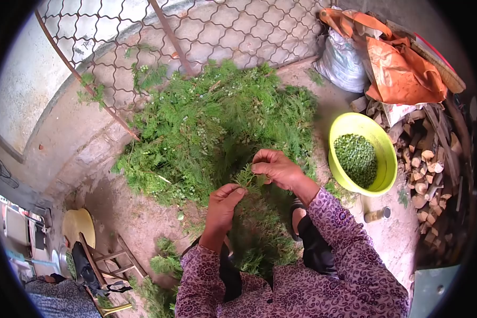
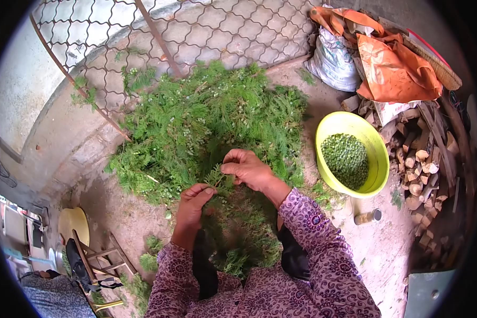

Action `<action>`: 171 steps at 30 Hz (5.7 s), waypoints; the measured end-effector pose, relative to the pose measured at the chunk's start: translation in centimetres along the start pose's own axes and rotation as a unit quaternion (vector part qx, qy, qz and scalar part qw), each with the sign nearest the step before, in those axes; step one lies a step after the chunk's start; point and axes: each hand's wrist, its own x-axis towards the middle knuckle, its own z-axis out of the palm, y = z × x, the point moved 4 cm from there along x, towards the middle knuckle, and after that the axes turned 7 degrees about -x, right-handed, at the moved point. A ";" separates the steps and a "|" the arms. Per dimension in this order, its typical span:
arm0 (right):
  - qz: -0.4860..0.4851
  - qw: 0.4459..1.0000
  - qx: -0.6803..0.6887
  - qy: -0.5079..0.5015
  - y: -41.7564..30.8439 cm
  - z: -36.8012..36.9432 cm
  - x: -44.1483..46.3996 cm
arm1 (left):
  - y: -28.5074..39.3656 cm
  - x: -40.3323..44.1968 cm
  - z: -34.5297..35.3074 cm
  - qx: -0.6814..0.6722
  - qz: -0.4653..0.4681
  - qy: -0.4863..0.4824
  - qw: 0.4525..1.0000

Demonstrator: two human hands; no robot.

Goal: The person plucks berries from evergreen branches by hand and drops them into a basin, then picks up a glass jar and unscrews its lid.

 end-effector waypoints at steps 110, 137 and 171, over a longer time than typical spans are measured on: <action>0.016 0.976 0.215 0.027 5.3 -3.7 2.0 | 14.1 -34.7 14.5 0.341 0.730 -0.182 0.563; -0.022 0.984 0.074 0.158 1.7 -5.4 -2.0 | 5.3 -26.9 8.9 0.783 0.061 -0.119 0.608; 0.209 0.678 0.105 0.697 37.0 -21.5 -35.5 | -1.2 -17.2 14.4 0.762 0.030 -0.296 0.575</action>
